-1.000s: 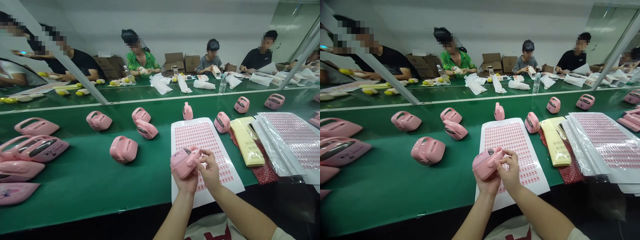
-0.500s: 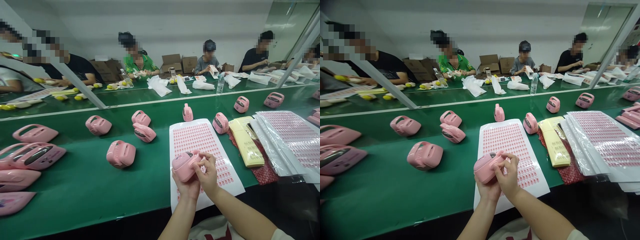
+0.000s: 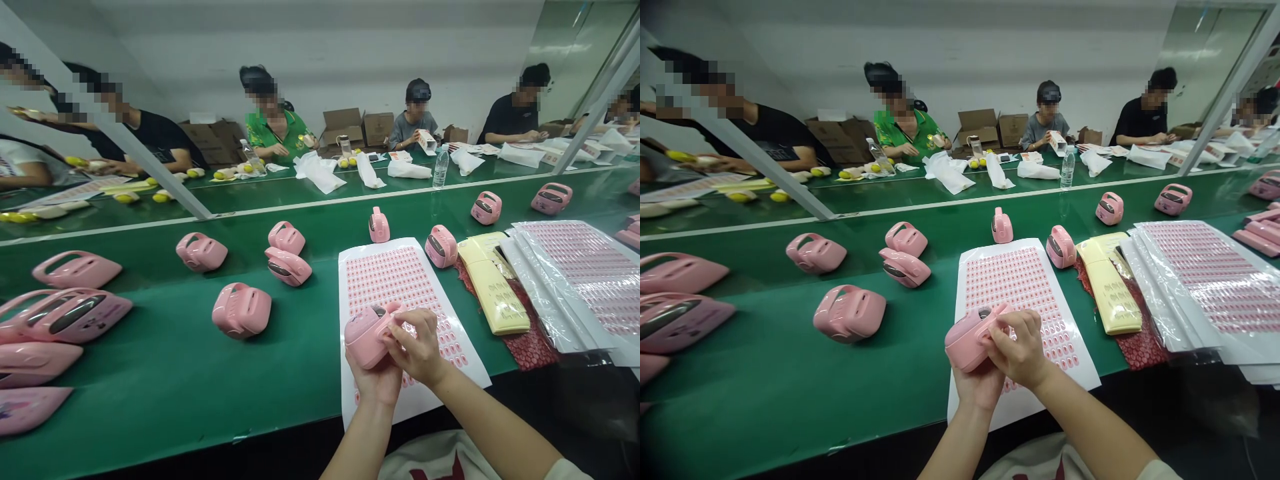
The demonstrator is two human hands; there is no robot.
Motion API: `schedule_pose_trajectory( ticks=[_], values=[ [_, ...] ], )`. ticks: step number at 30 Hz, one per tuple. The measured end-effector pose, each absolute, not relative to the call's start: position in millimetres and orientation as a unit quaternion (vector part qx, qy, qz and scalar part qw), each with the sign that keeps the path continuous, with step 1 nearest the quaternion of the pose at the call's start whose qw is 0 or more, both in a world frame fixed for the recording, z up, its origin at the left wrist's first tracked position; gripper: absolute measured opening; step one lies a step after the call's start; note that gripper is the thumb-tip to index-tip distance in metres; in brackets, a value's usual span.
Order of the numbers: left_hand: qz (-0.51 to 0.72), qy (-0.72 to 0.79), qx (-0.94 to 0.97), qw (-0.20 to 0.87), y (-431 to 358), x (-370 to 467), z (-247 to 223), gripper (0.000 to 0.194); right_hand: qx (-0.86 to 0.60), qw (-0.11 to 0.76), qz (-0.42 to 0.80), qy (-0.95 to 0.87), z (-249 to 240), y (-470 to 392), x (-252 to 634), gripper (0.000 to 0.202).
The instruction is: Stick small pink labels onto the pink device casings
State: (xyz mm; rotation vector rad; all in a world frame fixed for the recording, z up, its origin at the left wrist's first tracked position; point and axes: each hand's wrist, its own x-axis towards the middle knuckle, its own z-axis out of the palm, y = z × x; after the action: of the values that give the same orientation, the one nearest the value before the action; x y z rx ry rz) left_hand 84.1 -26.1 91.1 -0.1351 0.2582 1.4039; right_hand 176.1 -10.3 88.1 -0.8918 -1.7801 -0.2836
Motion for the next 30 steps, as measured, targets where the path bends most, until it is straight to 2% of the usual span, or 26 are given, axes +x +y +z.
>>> schedule_pose_trajectory(
  ticks=[5, 11, 19, 23, 25, 30],
  values=[
    [0.629, 0.104, -0.080, 0.766, -26, 83, 86, 0.049, -0.372, 0.516, -0.108, -0.764, 86, -9, 179, 0.024],
    [0.671, 0.139, -0.108, 0.721, -31, 83, 83, 0.036, -0.412, 0.539, 0.072, -0.731, 86, -12, 173, 0.052],
    [0.647, 0.104, -0.128, 0.745, -35, 79, 83, 0.031, -0.432, 0.577, 0.270, -0.638, 79, -11, 158, 0.029],
    [0.668, 0.097, -0.031, 0.737, -31, 54, 70, 0.038, -0.465, 0.583, 0.283, -0.603, 59, -21, 162, 0.027],
    [0.700, 0.097, 0.007, 0.708, -28, 36, 64, 0.045, -0.455, 0.548, 0.255, -0.654, 45, -37, 164, 0.027],
    [0.766, 0.134, 0.057, 0.626, -21, 5, 50, 0.056, -0.358, 0.332, 0.176, -0.854, 15, -76, 156, 0.029]
  ],
)
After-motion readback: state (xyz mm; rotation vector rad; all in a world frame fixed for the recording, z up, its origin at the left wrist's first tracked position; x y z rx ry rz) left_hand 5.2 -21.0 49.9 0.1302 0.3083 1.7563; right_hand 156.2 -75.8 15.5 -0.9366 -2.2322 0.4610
